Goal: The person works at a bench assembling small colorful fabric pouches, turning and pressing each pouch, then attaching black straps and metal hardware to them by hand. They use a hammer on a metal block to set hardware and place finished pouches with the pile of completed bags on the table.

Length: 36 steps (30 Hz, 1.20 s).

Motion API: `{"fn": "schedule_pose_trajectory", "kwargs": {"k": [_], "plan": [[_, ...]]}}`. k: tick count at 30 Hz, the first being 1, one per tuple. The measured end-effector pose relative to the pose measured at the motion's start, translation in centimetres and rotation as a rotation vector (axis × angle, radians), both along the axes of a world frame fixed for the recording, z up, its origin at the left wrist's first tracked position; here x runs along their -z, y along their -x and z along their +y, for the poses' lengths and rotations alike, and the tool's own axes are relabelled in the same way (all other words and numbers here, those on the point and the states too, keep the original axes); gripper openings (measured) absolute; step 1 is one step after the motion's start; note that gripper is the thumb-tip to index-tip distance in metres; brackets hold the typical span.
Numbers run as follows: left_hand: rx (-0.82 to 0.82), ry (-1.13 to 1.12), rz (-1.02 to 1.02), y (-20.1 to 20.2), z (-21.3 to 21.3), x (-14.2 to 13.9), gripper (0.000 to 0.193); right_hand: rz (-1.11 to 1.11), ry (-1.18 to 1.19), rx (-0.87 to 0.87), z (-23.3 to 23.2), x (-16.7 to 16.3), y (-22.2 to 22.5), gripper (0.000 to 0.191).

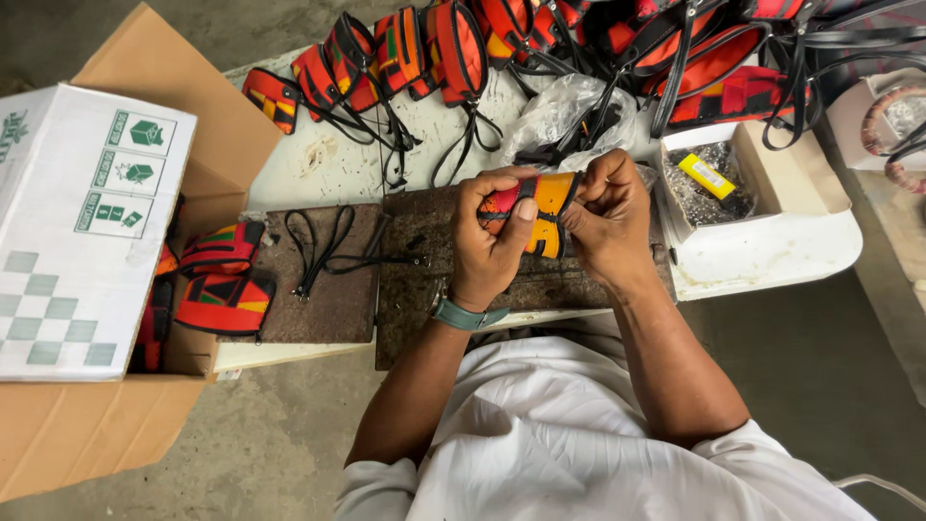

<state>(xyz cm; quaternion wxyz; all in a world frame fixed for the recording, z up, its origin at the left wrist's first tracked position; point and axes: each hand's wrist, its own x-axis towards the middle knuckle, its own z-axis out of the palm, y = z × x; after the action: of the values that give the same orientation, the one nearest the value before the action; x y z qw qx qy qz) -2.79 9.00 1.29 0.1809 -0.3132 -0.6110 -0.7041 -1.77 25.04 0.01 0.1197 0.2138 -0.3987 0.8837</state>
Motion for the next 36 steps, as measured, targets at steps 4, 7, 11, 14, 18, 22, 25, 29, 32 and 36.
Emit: {"fn": "schedule_pose_trajectory", "kwargs": {"k": [4, 7, 11, 14, 18, 22, 25, 29, 32, 36], "plan": [[-0.154, 0.076, 0.054, 0.2, -0.2, 0.5, 0.028, -0.145, 0.066, -0.098, 0.7, 0.1, -0.6, 0.039], [-0.195, 0.095, 0.114, 0.1, 0.6, 1.1, 0.028, -0.136, 0.034, 0.009, 0.1, 0.4, -0.7, 0.039], [-0.207, -0.116, 0.067, 0.0, 1.6, 2.3, 0.030, -0.010, -0.102, 0.071, -0.7, 0.1, -0.1, 0.035], [-0.290, -0.196, 0.000, 0.3, 0.9, 2.8, 0.030, -0.033, -0.394, 0.046, -0.2, -1.3, 0.6, 0.037], [-0.286, -0.237, -0.140, -0.3, -0.7, 1.5, 0.034, -0.039, -0.483, -0.087, -0.3, -3.9, 1.0, 0.048], [0.234, -0.312, -0.365, -2.4, -4.7, -2.6, 0.051, -0.120, -0.560, -0.239, 1.5, -6.0, 0.7, 0.044], [0.329, 0.361, -0.162, -1.4, -8.8, -6.6, 0.043, 0.038, -0.646, -0.373, 2.8, -6.1, 0.9, 0.041], [0.645, 0.770, -0.152, 1.7, -9.0, -8.8, 0.034, 0.114, -0.794, -0.462, 3.4, -6.0, 1.7, 0.040], [0.718, 0.851, -0.221, 2.6, -7.6, -8.5, 0.031, 0.063, -0.921, -0.578, 3.9, -6.6, 2.2, 0.042], [0.738, 0.896, -0.152, 2.3, -6.7, -7.8, 0.029, 0.078, -1.104, -0.740, 4.3, -6.9, 2.7, 0.045]]}}
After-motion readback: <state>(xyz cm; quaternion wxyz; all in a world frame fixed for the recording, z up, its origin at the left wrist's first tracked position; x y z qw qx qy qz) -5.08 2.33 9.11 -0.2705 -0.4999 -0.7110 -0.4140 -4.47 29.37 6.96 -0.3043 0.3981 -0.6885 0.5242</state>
